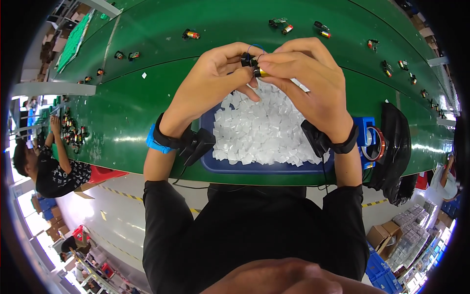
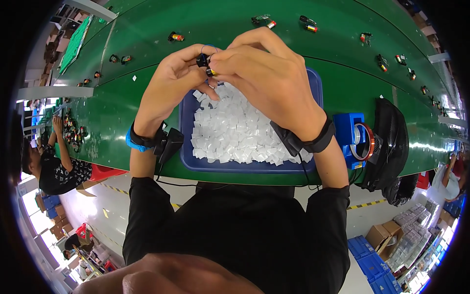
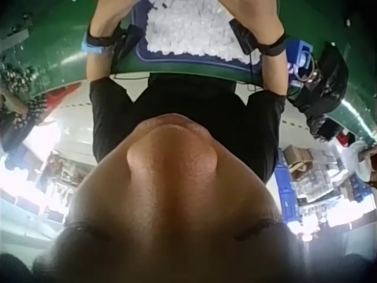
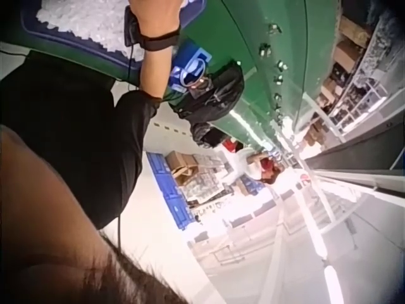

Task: The person picks up a battery and a circuit board, wraps tape from a dispenser around them, and places the assembly on the table, repeating the process.

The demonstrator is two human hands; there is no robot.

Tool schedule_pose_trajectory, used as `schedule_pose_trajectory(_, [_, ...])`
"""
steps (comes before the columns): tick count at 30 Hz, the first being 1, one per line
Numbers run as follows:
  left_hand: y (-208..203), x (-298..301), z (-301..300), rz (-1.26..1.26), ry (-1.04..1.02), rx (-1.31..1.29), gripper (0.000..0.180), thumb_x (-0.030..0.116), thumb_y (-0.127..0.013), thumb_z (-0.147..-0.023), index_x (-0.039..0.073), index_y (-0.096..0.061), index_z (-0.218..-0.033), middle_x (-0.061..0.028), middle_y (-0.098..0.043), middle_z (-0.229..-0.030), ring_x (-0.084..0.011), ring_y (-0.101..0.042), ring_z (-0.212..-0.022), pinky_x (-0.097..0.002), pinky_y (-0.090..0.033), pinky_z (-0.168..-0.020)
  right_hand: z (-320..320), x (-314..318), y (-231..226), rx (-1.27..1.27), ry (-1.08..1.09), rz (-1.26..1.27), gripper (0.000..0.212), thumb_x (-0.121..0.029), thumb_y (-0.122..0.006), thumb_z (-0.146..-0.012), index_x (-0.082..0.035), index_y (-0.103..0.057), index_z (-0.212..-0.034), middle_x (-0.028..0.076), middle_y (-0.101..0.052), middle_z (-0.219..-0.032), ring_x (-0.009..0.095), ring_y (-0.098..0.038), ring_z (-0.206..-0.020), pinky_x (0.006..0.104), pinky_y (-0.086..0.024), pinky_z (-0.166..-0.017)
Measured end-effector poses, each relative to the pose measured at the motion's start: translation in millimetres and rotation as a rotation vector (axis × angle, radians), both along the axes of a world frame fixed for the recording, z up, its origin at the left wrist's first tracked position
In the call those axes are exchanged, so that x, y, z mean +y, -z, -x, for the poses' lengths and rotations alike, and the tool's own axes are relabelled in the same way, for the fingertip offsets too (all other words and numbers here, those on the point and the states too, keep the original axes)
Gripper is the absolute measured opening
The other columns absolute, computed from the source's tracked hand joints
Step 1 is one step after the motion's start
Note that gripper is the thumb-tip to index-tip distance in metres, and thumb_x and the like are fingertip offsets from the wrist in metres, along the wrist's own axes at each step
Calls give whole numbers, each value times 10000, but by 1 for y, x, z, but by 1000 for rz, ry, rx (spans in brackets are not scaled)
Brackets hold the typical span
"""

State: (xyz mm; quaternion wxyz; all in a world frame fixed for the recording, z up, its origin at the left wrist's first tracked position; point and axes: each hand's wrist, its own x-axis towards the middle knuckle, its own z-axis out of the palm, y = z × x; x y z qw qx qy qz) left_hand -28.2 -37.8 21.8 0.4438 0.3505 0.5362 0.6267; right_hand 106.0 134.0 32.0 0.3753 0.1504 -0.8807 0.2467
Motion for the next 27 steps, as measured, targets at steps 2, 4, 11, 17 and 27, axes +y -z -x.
schedule_pose_trajectory(2, [-1, 0, -4, 7, -14, -8, 362, 6, -569, -963, -56, -533, -1318, -123, -653, -1050, -184, -687, -778, -333, -628, -686, 3, 3, 2, 39, 11, -19, 270, 30, -825, -700, -45, -741, -946, 40, -757, -999, 238, -648, -955, 295, -568, -735])
schedule_pose_trajectory(4, [-4, -2, -5, 9, -24, -14, 371, -1, -574, -960, -62, -533, -1323, -122, -661, -1035, -184, -686, -781, -335, -630, -698, 3, 5, 2, 58, 13, -30, 273, 33, -826, -696, -45, -743, -944, 40, -757, -991, 238, -651, -952, 293, -570, -731])
schedule_pose_trajectory(11, [-10, -3, -12, -39, -5, 20, 367, 80, -671, -955, -75, -582, -1276, -137, -690, -976, -168, -693, -812, -317, -638, -703, -2, 3, 0, 98, 41, -77, 282, 49, -827, -694, -48, -745, -945, 57, -745, -971, 249, -662, -949, 307, -590, -743])
schedule_pose_trajectory(17, [-10, -6, -9, -26, -10, 27, 359, 115, -699, -952, -75, -610, -1242, -122, -695, -991, -149, -683, -800, -307, -639, -697, -12, -5, -14, -80, 25, 122, 338, 53, -831, -701, -38, -722, -1008, 71, -728, -948, 248, -661, -938, 308, -583, -758])
schedule_pose_trajectory(27, [8, -13, -35, 80, 72, -76, 336, 114, -677, -969, -76, -609, -1238, -123, -701, -1008, -144, -678, -792, -311, -638, -721, -33, -15, 5, -121, 60, 147, 376, 19, -853, -707, -31, -673, -1033, 93, -711, -1051, 238, -658, -935, 287, -541, -735])
